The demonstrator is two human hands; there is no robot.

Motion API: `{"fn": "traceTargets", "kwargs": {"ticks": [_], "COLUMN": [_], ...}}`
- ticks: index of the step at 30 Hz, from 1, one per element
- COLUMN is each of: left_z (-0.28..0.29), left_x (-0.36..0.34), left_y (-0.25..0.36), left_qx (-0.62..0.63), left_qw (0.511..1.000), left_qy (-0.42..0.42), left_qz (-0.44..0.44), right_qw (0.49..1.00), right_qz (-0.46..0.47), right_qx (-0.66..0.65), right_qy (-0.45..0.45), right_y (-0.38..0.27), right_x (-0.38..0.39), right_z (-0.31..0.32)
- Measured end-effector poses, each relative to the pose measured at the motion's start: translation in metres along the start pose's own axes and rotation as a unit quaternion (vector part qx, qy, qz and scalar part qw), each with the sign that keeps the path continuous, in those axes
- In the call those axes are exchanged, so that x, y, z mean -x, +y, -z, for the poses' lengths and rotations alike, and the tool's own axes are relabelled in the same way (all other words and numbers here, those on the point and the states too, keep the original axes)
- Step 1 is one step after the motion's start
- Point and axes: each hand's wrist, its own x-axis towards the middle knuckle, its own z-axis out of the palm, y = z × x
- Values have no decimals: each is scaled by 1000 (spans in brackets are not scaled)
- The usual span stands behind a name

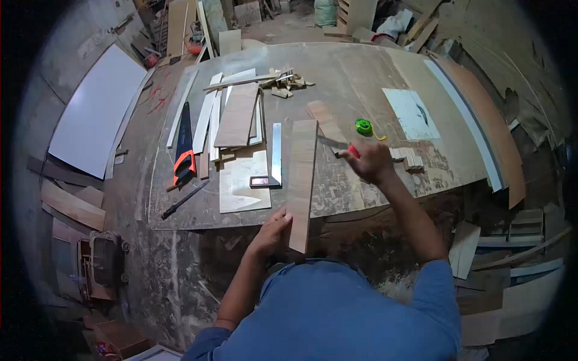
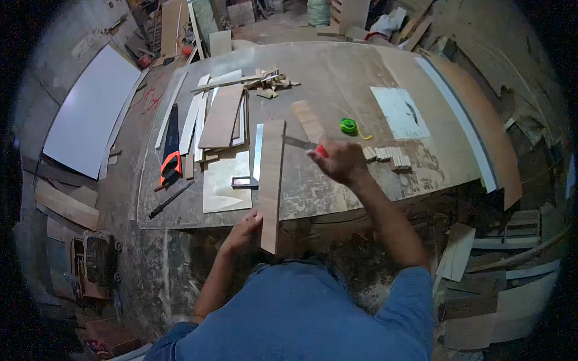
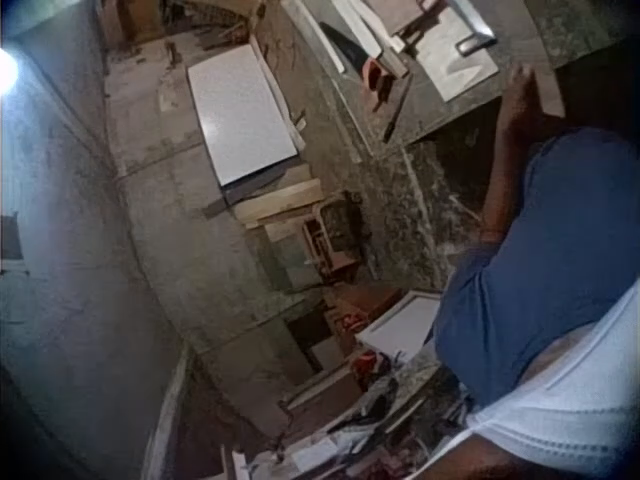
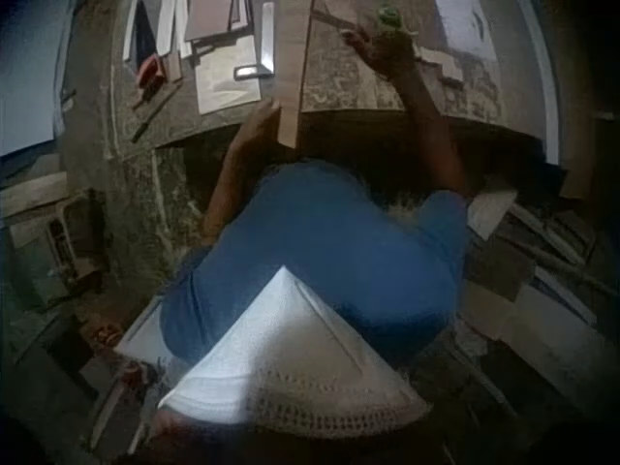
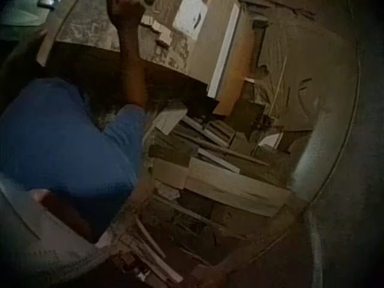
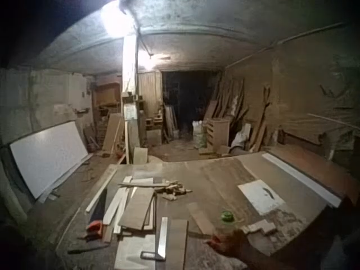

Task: Cutting or scoring a piece of wood using a utility knife and a square ruler.

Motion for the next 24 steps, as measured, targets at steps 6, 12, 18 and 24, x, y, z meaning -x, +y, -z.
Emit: {"fn": "traceTargets", "kwargs": {"ticks": [6, 12, 18, 24], "left_z": [-44, -51, -43, -58], "left_x": [-16, -8, -3, 1], "left_y": [4, 8, 2, 13], "left_qx": [-111, -252, -258, -217], "left_qw": [978, 958, 960, 968], "left_qy": [175, 109, 85, 125], "left_qz": [-19, -80, -72, -14], "right_qw": [991, 988, 994, 977], "right_qz": [127, 144, -9, 181], "right_qx": [-18, -16, 43, -48], "right_qy": [-30, -56, -105, -100], "right_y": [-25, -4, 50, -12], "right_x": [10, 7, -13, 13], "right_z": [-24, -24, -12, -12]}}
